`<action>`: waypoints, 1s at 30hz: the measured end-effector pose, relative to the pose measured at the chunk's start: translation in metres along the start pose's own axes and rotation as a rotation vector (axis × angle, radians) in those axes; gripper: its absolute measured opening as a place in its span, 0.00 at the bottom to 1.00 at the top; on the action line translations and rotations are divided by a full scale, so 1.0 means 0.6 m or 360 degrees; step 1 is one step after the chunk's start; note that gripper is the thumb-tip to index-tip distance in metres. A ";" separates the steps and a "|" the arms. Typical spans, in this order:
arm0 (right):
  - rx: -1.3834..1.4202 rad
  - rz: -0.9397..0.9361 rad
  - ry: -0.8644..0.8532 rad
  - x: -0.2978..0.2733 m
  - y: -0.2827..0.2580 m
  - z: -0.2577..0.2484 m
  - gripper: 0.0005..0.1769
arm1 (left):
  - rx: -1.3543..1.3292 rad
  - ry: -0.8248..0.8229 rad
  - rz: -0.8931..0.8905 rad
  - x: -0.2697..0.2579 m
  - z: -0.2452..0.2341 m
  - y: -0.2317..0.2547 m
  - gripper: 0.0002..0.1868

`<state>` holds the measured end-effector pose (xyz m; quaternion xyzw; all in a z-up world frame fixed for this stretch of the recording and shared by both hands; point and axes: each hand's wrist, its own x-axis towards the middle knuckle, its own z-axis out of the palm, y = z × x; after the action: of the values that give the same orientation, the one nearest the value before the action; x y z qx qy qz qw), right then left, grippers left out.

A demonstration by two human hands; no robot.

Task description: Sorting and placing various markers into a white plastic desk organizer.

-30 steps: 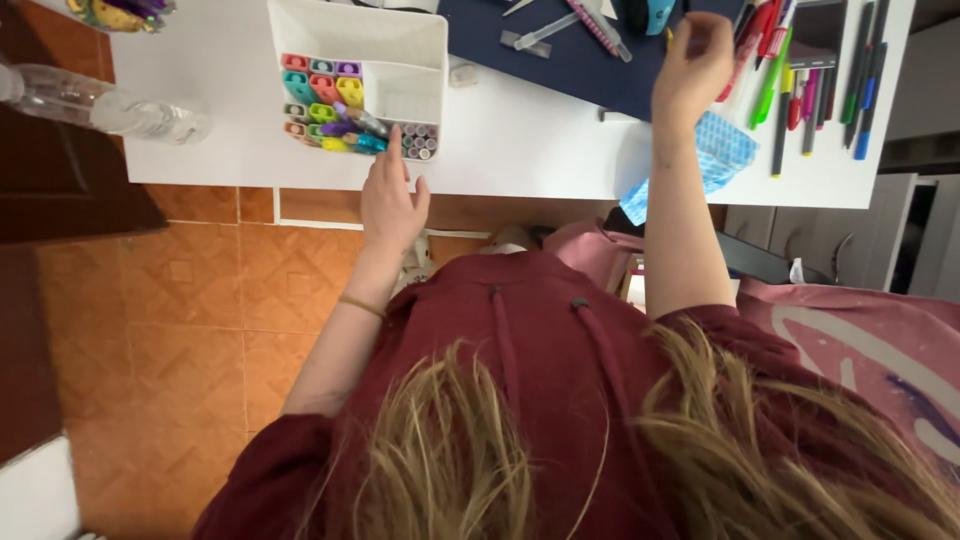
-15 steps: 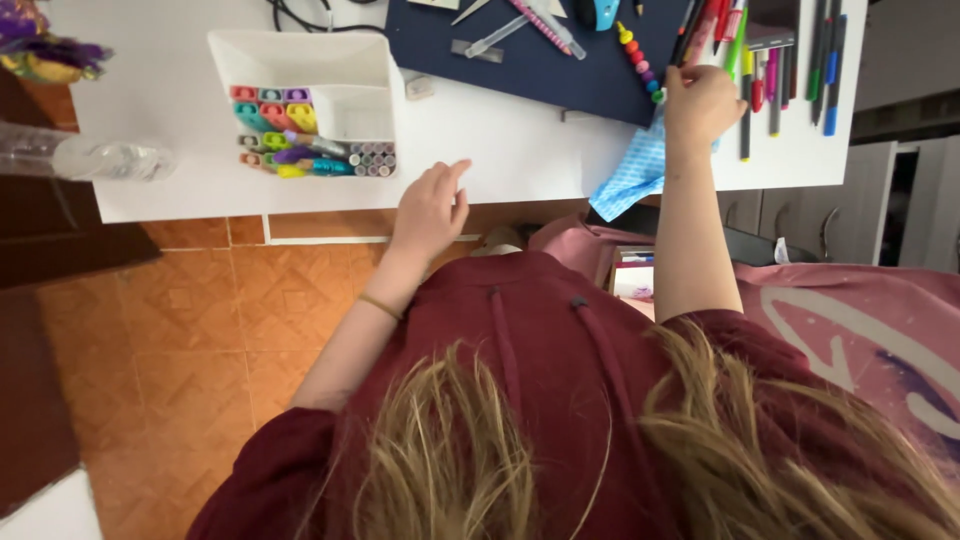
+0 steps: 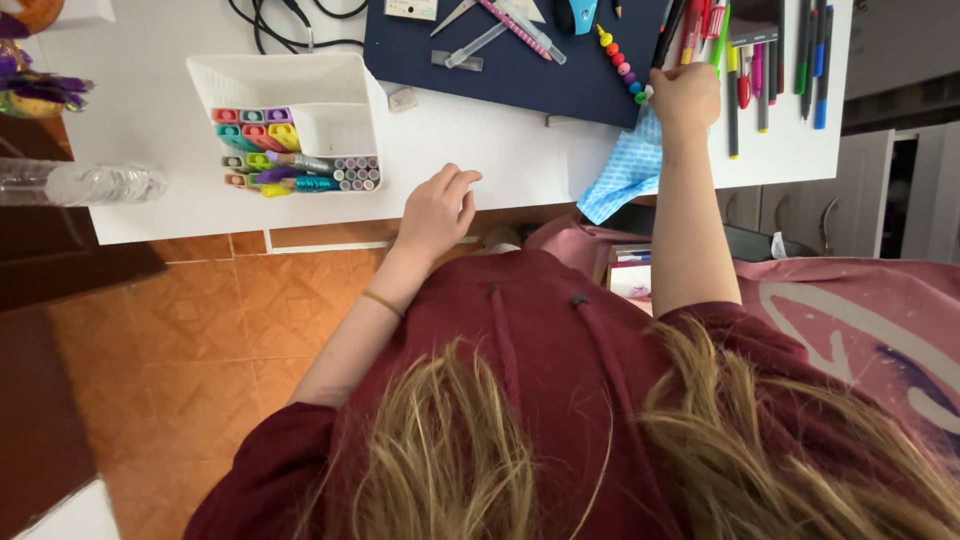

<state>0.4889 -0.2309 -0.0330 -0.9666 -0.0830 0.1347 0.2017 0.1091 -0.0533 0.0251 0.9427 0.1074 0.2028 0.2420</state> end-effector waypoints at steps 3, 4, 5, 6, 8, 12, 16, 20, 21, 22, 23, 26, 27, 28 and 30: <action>-0.0038 0.0058 -0.0018 0.001 -0.005 -0.009 0.08 | -0.0021 -0.0014 0.0007 0.003 0.001 0.000 0.10; -0.0039 0.0060 -0.0018 0.004 0.000 -0.007 0.08 | -0.0023 -0.0015 0.0008 0.002 0.003 0.000 0.10; -0.0052 0.0058 0.0002 0.006 0.004 -0.006 0.09 | -0.0012 -0.0007 0.0011 0.001 0.004 -0.001 0.10; -0.0064 0.0053 0.0023 0.011 0.008 -0.005 0.12 | 0.0001 0.0003 0.0014 0.002 0.005 -0.003 0.09; -0.0128 0.0054 0.0012 0.018 0.013 -0.005 0.19 | 0.0011 0.0005 0.0006 0.004 0.008 -0.004 0.09; -0.0332 0.0106 -0.0034 0.024 0.012 0.001 0.38 | 0.0008 0.0015 0.0014 0.008 0.007 -0.005 0.08; -0.0367 0.0067 -0.0074 0.016 0.009 -0.002 0.35 | -0.0012 -0.0034 -0.0029 0.009 0.009 -0.007 0.08; -0.0133 -0.0022 -0.0086 0.000 0.010 -0.010 0.25 | -0.0006 -0.0032 -0.0017 0.008 0.008 -0.008 0.08; -0.0044 -0.0077 -0.0083 -0.003 0.013 -0.010 0.23 | -0.0003 -0.0022 -0.0007 0.008 0.009 -0.007 0.08; -0.0043 -0.0074 -0.0082 -0.002 0.017 -0.007 0.23 | -0.0005 -0.0023 -0.0004 0.006 0.010 -0.009 0.08; 0.0067 -0.0106 -0.0055 -0.001 0.022 -0.005 0.22 | -0.0026 -0.0043 -0.0018 0.005 0.012 -0.010 0.08; 0.0448 -0.0205 0.0016 -0.015 0.019 -0.017 0.13 | -0.0056 -0.0068 -0.0033 0.003 0.013 -0.007 0.08; 0.0719 -0.0276 0.0056 -0.022 0.015 -0.025 0.09 | -0.0064 -0.0074 -0.0038 0.003 0.011 -0.006 0.08; 0.0721 -0.0276 0.0060 -0.027 0.012 -0.033 0.09 | -0.0064 -0.0072 -0.0033 0.001 0.012 -0.005 0.08; 0.0866 -0.0174 0.0183 -0.037 0.005 -0.048 0.10 | -0.0049 -0.0082 -0.0025 -0.002 0.011 -0.005 0.07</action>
<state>0.4766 -0.2489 -0.0038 -0.8771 -0.0843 0.0860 0.4650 0.1105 -0.0535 0.0179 0.9429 0.1054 0.1783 0.2607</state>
